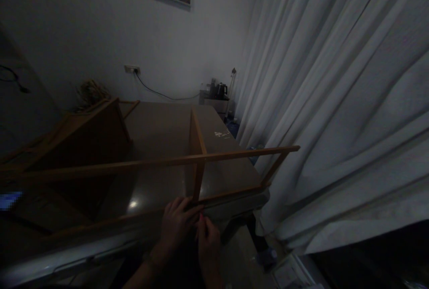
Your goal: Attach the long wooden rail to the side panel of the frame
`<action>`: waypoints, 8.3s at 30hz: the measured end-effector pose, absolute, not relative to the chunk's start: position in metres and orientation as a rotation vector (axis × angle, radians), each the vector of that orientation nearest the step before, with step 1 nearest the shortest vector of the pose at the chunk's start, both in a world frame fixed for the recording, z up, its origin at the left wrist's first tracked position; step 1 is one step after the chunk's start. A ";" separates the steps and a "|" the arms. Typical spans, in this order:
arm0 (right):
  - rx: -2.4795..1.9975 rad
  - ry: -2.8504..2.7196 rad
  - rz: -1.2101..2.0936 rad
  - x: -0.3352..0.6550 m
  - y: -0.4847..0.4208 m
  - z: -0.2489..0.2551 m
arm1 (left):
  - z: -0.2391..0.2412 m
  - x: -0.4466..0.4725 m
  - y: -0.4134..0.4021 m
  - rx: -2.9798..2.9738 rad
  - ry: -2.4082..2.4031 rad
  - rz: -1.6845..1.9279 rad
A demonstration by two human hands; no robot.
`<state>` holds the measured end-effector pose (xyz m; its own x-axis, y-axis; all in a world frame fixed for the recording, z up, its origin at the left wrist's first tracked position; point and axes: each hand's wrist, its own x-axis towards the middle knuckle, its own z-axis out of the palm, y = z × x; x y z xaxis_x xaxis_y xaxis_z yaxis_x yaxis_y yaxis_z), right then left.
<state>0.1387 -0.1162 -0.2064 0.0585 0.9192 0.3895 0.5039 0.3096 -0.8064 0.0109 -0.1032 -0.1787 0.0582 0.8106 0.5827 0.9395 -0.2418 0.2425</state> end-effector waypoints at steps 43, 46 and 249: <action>-1.125 -1.806 0.356 0.171 -0.104 -0.203 | -0.180 0.011 -0.105 -2.116 -1.760 -0.924; -1.099 -1.867 0.287 0.176 -0.104 -0.204 | -0.181 0.011 -0.104 -2.109 -1.753 -0.913; -0.999 -1.879 0.443 0.166 -0.107 -0.196 | -0.180 0.015 -0.104 -2.091 -1.790 -0.977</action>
